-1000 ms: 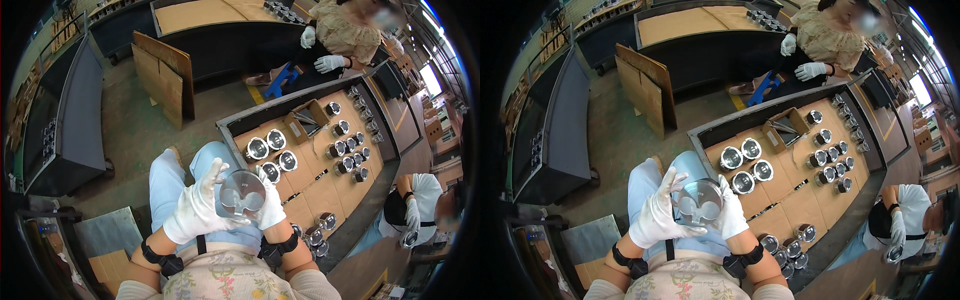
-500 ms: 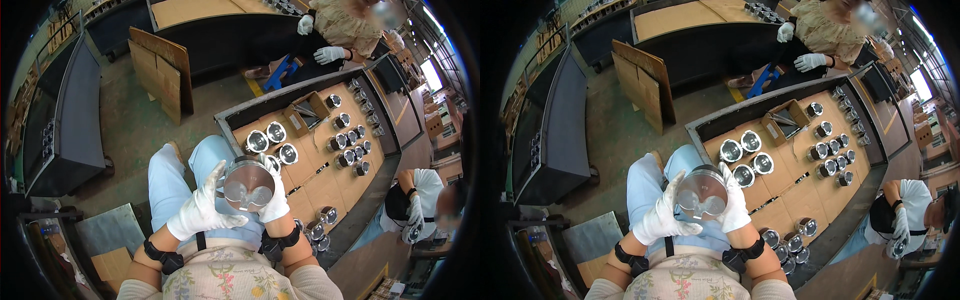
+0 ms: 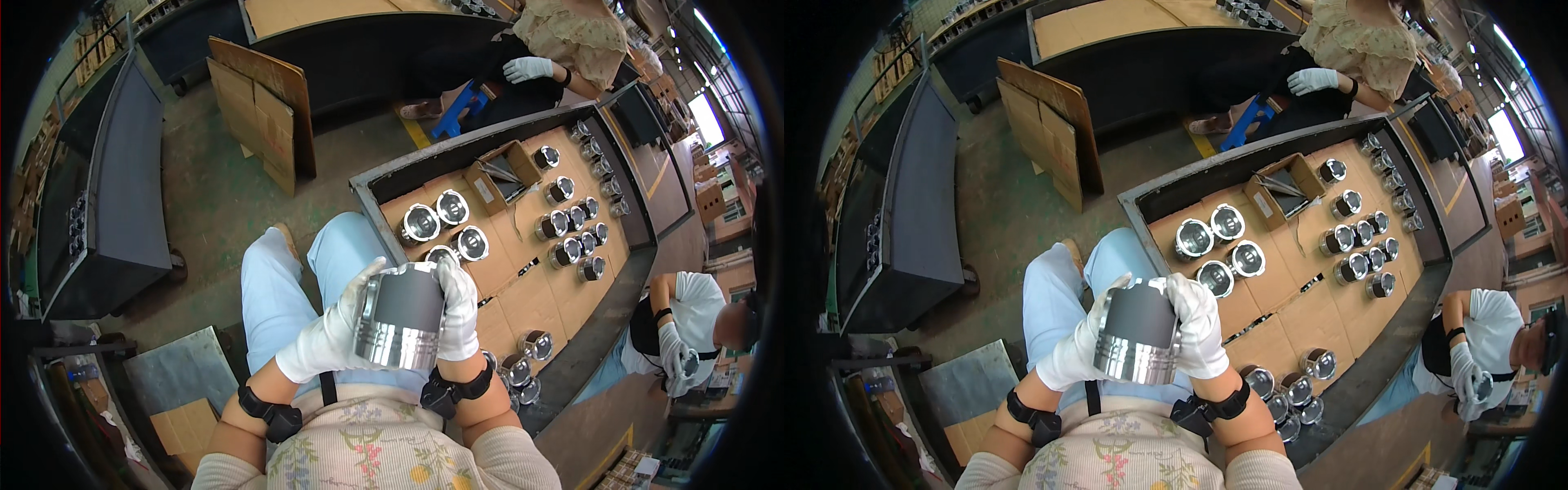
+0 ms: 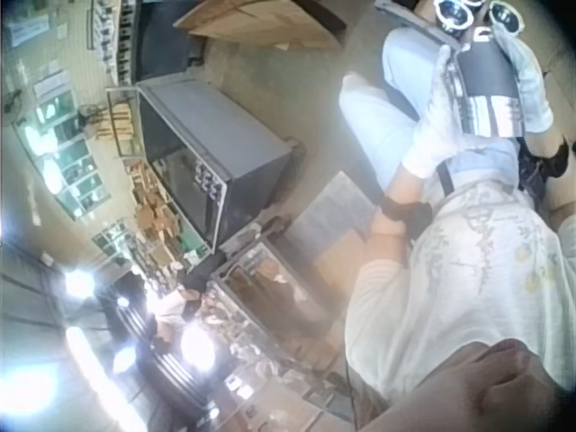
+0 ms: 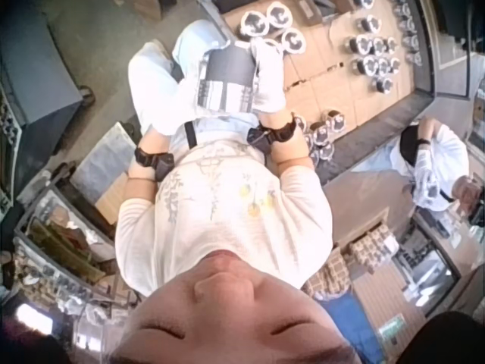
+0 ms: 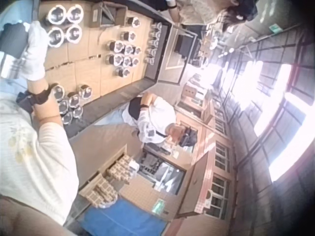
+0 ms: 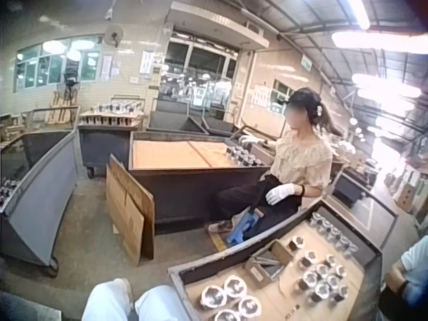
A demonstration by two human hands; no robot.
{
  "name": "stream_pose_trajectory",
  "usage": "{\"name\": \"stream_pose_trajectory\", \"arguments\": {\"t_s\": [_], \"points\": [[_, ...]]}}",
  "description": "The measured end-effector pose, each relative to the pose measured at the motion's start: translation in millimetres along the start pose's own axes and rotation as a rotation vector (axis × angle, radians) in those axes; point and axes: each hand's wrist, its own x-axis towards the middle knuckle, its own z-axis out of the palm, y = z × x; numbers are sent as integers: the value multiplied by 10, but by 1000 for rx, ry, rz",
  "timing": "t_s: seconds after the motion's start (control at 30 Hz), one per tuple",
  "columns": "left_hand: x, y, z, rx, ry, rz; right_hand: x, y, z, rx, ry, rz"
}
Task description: Inspecting metal engine pistons and arranging them in a storage cart.
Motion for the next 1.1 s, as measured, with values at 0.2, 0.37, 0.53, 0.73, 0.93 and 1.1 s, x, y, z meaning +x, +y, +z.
{"name": "stream_pose_trajectory", "arguments": {"t_s": [0.2, 0.37, 0.53, 0.73, 0.93, 1.1], "points": [[-64, -28, 25, -353, 38, -199, 23, -74, 46, 140, -130, -9], [-56, 40, -52, -310, 66, -217, 35, 146, -12, 234, -165, -76], [-53, -32, 61, -563, 293, -97, 145, 47, 53, 258, -268, -18], [165, 171, -245, -14, 270, -40, 86, 53, 180, 265, -196, 212], [164, 210, -267, 194, 228, -142, -34, 336, 194, 519, -155, 368], [87, 57, -235, -38, 293, -230, -42, 294, 127, 755, -208, 492]]}}
